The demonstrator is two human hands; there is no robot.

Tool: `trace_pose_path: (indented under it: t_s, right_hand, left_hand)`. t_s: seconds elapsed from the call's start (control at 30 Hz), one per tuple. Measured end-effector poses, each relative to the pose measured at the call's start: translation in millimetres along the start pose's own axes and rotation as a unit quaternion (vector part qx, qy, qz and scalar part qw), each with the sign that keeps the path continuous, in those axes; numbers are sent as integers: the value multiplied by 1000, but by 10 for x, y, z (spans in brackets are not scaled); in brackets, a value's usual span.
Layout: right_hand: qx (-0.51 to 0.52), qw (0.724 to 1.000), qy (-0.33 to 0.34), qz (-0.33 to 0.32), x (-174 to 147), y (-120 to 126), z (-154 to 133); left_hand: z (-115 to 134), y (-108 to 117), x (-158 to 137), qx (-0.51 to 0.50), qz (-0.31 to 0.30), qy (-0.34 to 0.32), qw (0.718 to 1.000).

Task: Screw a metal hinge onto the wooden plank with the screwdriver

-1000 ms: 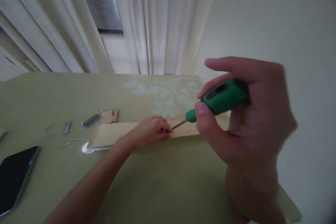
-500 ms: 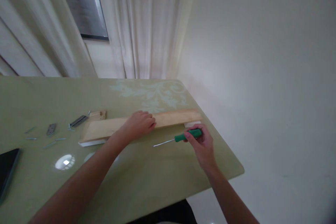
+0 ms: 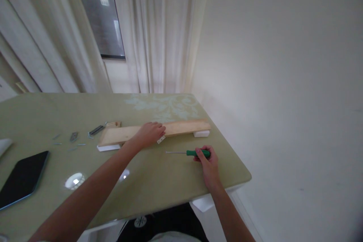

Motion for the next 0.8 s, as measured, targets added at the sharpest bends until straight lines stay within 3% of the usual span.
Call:
trace_pose_path:
  t_s: [0.27, 0.53, 0.8]
  right_hand:
    - [-5, 1000, 12, -13, -7, -19, -24]
    - [-14, 1000, 24, -10, -12, -14, -40]
    - [-22, 999, 22, -23, -18, -4, -13]
  left_hand:
    - [-33, 28, 52, -18, -17, 36, 999]
    - [31, 42, 64, -11, -24, 131, 991]
    - [116, 42, -8, -10, -35, 93, 995]
Point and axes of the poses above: each hand's wrist, its own x-axis towards the middle knuckle, its own y-axis out of the back of the hand, z = x × y, the point moved 3 cm from there along x, towards the middle knuckle, and after that the axes turned 4 degrees about -x, right-handed, at the moved point
